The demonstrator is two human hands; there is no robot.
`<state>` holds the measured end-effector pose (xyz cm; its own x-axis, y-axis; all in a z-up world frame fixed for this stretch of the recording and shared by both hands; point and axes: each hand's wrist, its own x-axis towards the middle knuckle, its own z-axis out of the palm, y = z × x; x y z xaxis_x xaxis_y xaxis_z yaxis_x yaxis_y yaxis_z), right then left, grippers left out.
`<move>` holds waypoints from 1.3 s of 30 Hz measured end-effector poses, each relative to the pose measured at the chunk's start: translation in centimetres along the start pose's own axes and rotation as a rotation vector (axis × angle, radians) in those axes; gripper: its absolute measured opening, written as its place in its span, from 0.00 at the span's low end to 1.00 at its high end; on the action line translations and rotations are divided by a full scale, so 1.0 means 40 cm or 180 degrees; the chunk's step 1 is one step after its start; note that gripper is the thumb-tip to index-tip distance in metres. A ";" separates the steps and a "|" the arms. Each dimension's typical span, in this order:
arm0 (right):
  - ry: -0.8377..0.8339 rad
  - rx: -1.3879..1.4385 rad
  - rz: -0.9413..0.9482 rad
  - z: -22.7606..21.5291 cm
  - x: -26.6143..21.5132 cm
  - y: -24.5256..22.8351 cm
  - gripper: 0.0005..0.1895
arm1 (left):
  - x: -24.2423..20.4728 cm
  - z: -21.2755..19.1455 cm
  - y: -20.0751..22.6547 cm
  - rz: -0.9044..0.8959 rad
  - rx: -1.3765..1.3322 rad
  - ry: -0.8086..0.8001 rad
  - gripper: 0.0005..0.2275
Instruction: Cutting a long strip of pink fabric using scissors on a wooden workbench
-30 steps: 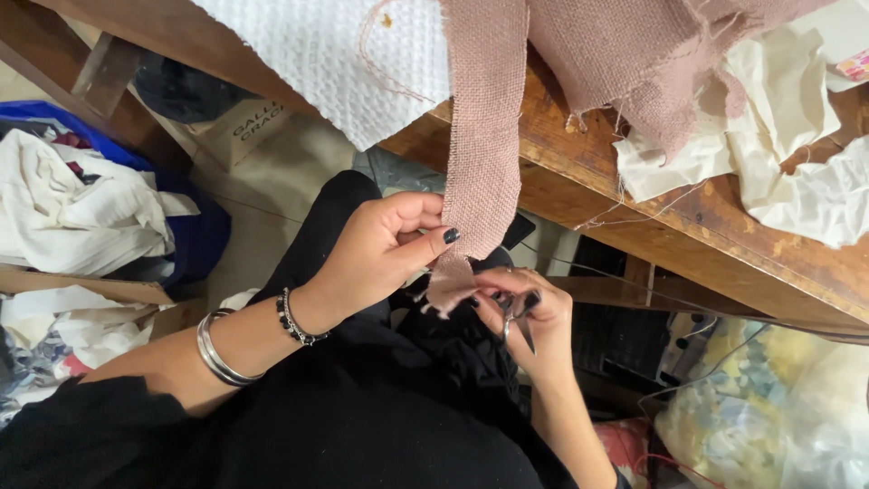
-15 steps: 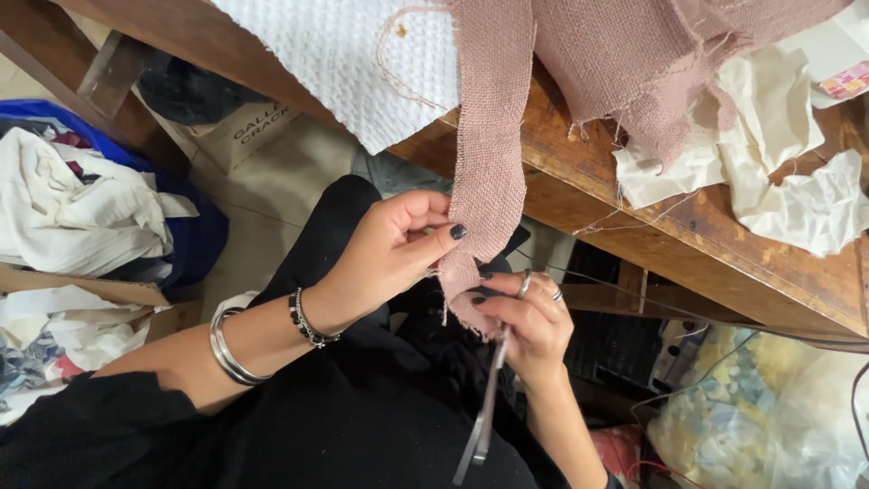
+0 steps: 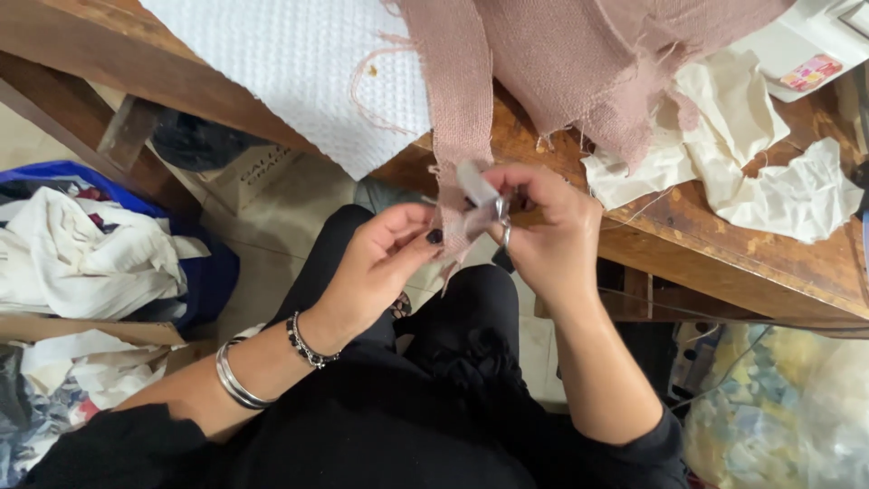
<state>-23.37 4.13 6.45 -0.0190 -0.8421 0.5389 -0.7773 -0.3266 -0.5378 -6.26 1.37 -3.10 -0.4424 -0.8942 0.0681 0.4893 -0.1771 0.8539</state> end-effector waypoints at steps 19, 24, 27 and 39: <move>0.0423 0.0867 0.1604 0.008 -0.029 -0.001 0.09 | -0.028 0.042 0.055 0.1212 0.1303 -0.0456 0.23; 0.0419 0.1064 0.1622 0.011 -0.019 -0.010 0.09 | -0.011 0.055 0.039 0.1399 0.1897 -0.0148 0.08; 0.0583 0.0899 0.1488 -0.009 -0.029 -0.024 0.12 | -0.009 0.051 0.053 0.1080 0.1618 -0.0221 0.08; 0.0974 0.1991 0.1946 0.093 -0.291 0.102 0.16 | 0.008 0.041 0.060 0.0956 0.1418 -0.0486 0.10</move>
<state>-23.99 10.99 -4.43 -0.5482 -0.8235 0.1461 -0.0982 -0.1101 -0.9891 -6.45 1.33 -0.20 -0.4526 -0.8030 0.3877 0.2604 0.2968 0.9187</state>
